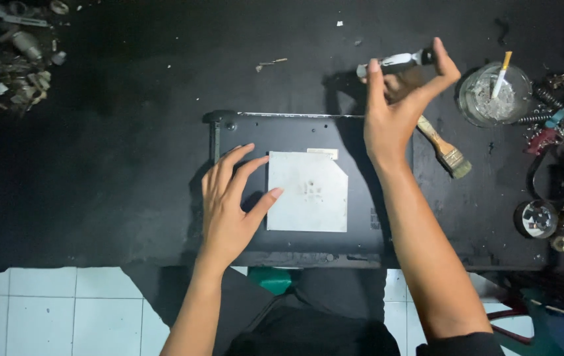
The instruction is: Attaching a metal bracket to a CD drive using a screwdriver and then placing the assembly onto a laptop.
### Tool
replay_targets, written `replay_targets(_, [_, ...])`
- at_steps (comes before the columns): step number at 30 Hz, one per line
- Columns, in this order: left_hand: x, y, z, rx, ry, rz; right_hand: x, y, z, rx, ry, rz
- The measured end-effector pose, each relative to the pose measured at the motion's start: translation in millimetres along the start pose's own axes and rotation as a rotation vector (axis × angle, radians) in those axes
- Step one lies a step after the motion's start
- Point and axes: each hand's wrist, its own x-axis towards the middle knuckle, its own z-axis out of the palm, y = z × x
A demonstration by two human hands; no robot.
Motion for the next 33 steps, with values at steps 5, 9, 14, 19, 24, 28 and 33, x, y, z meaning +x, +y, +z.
replay_targets(5, [-1.4,1.2,-7.3,-0.186,0.038,-0.07,-1.4,-33.9,-1.0,0.133,-0.063,-0.112])
replay_targets(9, [-4.2,4.0,-9.5,-0.226,0.033,-0.093,-14.0,-63.0,-19.7,0.262,-0.08,0.389])
replay_targets(14, [-16.8,33.0,-21.0,-0.253,0.004,-0.265,-54.2,-79.6,-33.5,0.357,0.037,0.7])
replay_targets(19, [-19.9,39.2,-1.8,-0.074,-0.076,-0.277,-98.9,-72.8,-22.6,0.459,0.108,0.733])
replay_targets(24, [-12.3,50.8,7.2,-0.266,-0.006,-0.318,-104.1,-76.4,-11.9,0.489,0.089,0.759])
replay_targets(28, [4.6,52.4,7.5,-0.554,-0.019,-0.496,-105.4,-76.4,-18.2,0.53,0.086,0.764])
replay_targets(33, [20.5,38.8,11.3,-0.669,-0.121,-0.609,-103.6,-71.1,-22.5,0.549,0.059,0.737])
